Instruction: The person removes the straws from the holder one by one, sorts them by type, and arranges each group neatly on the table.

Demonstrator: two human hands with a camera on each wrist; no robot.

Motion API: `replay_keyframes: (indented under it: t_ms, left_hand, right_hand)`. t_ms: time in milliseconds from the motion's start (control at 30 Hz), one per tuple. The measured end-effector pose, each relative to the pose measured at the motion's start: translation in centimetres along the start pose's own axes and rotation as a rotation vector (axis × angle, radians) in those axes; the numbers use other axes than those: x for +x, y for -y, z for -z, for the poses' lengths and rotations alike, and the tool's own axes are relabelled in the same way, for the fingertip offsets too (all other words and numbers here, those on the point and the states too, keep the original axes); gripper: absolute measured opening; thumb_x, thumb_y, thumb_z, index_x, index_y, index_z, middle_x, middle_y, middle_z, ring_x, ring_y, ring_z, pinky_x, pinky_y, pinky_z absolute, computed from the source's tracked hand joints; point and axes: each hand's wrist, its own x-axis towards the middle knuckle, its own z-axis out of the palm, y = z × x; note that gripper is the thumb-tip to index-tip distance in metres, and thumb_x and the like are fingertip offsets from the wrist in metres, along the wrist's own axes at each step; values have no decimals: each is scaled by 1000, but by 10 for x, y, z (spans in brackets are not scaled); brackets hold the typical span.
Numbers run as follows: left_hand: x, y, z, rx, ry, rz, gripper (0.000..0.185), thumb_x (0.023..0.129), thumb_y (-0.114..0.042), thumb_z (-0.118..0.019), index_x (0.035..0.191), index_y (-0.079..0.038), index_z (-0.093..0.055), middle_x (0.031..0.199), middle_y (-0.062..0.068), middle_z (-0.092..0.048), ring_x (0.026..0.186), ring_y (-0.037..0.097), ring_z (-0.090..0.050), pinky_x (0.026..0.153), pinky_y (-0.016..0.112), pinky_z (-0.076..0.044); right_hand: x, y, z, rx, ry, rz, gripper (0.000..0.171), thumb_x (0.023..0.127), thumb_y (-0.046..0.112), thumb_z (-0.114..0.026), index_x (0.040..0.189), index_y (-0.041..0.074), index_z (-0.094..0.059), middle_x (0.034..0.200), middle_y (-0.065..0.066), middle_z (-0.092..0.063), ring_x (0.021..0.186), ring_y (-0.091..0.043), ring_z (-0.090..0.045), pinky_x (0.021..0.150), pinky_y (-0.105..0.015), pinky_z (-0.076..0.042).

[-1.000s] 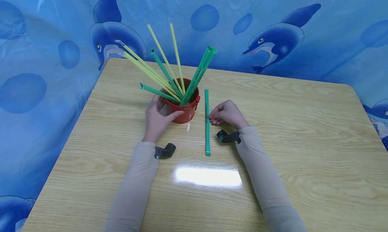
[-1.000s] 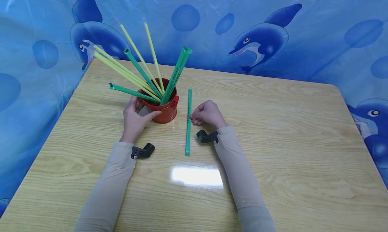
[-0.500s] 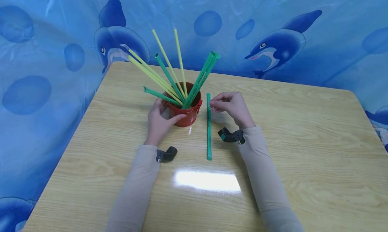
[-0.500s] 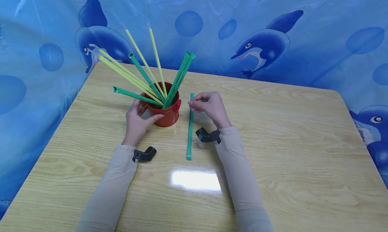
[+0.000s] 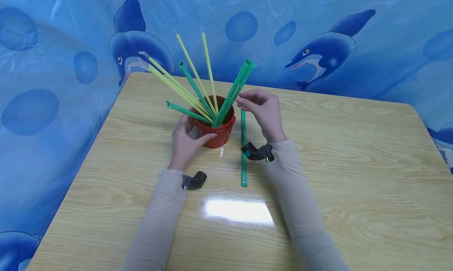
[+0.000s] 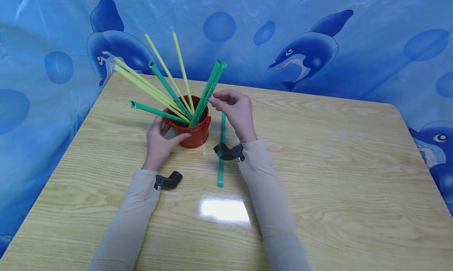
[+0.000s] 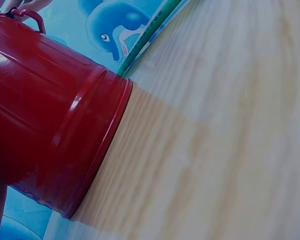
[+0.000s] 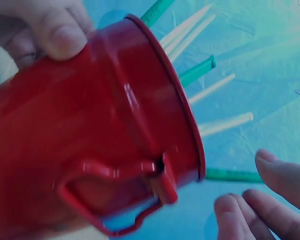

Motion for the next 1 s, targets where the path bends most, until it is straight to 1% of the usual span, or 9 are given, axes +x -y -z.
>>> replay_keyframes:
  t_ms: [67, 167, 333, 367, 567, 633, 767, 1000]
  left_hand:
    - [0, 0, 0, 0, 1, 1, 79, 71, -26, -84, 138, -16, -44, 136, 4, -50, 121, 23, -51, 100, 34, -44]
    - [0, -1, -1, -5, 1, -3, 78, 71, -27, -84, 137, -16, -45, 136, 3, -50, 121, 23, -51, 100, 34, -44]
    - [0, -3, 0, -12, -3, -14, 78, 71, -26, -84, 137, -15, -45, 135, 3, -51, 121, 23, -51, 100, 35, -44]
    - [0, -3, 0, -11, -5, -16, 78, 71, -25, -84, 137, -15, -45, 135, 3, -51, 121, 23, -51, 100, 35, -44]
    - [1, -4, 1, -9, -7, -27, 77, 71, -24, -84, 137, -15, -45, 135, 4, -51, 121, 24, -52, 100, 36, -44]
    - [1, -4, 1, -10, -6, -30, 77, 71, -24, -84, 137, -15, -45, 135, 4, -51, 121, 24, -52, 100, 36, -44]
    - [0, -3, 1, -8, -7, -36, 78, 71, -24, -84, 138, -14, -44, 136, 4, -51, 121, 24, -51, 101, 36, -44]
    - [0, 1, 0, -4, -1, -27, 78, 71, -25, -84, 138, -15, -44, 136, 4, -51, 121, 24, -52, 100, 34, -44]
  right_hand:
    - [2, 1, -4, 16, -19, 17, 23, 84, 13, -72, 100, -4, -69, 89, -8, -69, 80, -18, -67, 78, -32, -56]
    - [4, 1, -8, 31, -38, 36, 21, 84, 11, -72, 98, -4, -69, 87, -7, -69, 80, -22, -67, 76, -32, -57]
    - [5, 1, -11, 30, -57, 57, 20, 84, 9, -71, 96, -7, -68, 84, -5, -69, 76, -19, -67, 74, -31, -57]
    - [5, 1, -11, 29, -61, 63, 20, 85, 9, -70, 96, -7, -68, 83, -5, -69, 76, -21, -67, 73, -31, -57]
    - [6, 1, -11, 23, -69, 84, 20, 86, 8, -68, 96, -10, -67, 81, -4, -68, 75, -25, -67, 72, -31, -58]
    - [6, 1, -11, 22, -67, 90, 20, 87, 8, -68, 96, -10, -67, 81, -3, -68, 75, -23, -67, 72, -31, -58]
    - [4, 2, -11, 28, -65, 108, 18, 86, 6, -68, 95, -10, -67, 80, -2, -68, 77, -28, -66, 72, -31, -57]
    - [1, 3, -6, 42, -94, 123, 15, 86, 6, -68, 94, -7, -68, 83, -4, -69, 75, -15, -67, 74, -29, -57]
